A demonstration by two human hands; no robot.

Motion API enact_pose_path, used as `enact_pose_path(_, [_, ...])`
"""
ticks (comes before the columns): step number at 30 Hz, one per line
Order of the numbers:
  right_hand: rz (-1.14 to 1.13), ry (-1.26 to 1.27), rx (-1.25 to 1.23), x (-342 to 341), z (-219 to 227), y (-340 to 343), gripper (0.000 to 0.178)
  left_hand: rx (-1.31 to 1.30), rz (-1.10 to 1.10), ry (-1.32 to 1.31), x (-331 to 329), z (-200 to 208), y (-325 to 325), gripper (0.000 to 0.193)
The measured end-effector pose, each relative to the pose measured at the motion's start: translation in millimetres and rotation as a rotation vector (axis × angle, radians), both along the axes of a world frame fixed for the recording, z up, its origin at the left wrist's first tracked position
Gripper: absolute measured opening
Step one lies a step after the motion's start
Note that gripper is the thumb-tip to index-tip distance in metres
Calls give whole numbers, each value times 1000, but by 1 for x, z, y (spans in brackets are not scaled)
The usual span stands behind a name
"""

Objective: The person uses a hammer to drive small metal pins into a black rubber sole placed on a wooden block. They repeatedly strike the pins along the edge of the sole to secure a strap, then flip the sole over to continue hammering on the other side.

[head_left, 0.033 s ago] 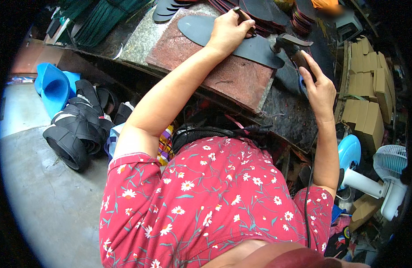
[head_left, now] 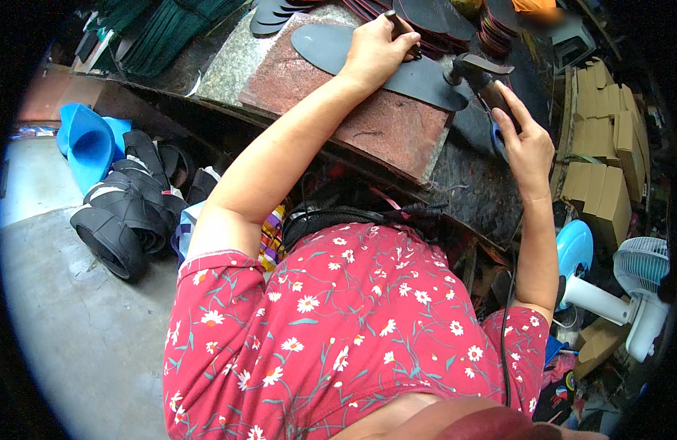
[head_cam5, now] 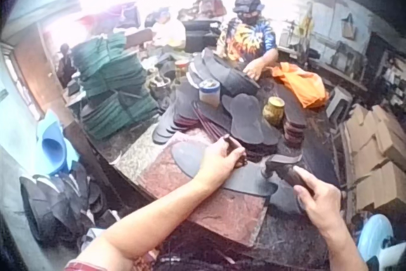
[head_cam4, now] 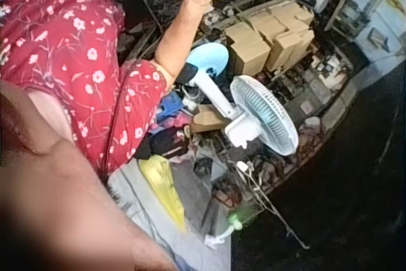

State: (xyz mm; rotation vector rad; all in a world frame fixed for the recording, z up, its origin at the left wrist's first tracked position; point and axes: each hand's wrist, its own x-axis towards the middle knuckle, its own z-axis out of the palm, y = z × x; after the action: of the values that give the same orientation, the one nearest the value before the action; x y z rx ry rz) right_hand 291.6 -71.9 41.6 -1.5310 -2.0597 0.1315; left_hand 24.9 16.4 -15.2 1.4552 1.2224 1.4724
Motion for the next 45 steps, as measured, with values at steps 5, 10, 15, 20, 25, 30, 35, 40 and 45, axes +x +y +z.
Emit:
enact_pose_path(5, [178, 402, 115, -9, 60, -15, 40, 286, 77, 411, 3, 7, -4, 19])
enact_pose_path(10, [232, 326, 218, -20, 60, -13, 43, 461, 45, 775, 20, 15, -12, 23])
enact_pose_path(15, [-62, 179, -105, 4, 14, -8, 42, 379, 168, 598, 17, 8, -7, 20])
enact_pose_path(20, [-59, 160, -75, 17, 2, -10, 38, -10, -87, -177, 13, 0, 2, 13])
enact_pose_path(25, [75, 470, 16, 0, 66, -27, 41, 147, -61, 265, 14, 5, -6, 18])
enact_pose_path(30, [447, 624, 354, -12, 88, -31, 47, 437, -39, 609, 22, 13, -13, 21])
enact_pose_path(35, [34, 298, -123, -2, 27, -11, 46, 403, 10, 628, 27, 10, -14, 21])
enact_pose_path(40, [-3, -44, -66, 9, -2, -15, 40, -35, -79, -422, 10, 19, 0, 12])
enact_pose_path(45, [-46, -81, -116, 3, -1, -13, 41, -436, -698, -376, -3, 22, -2, 23])
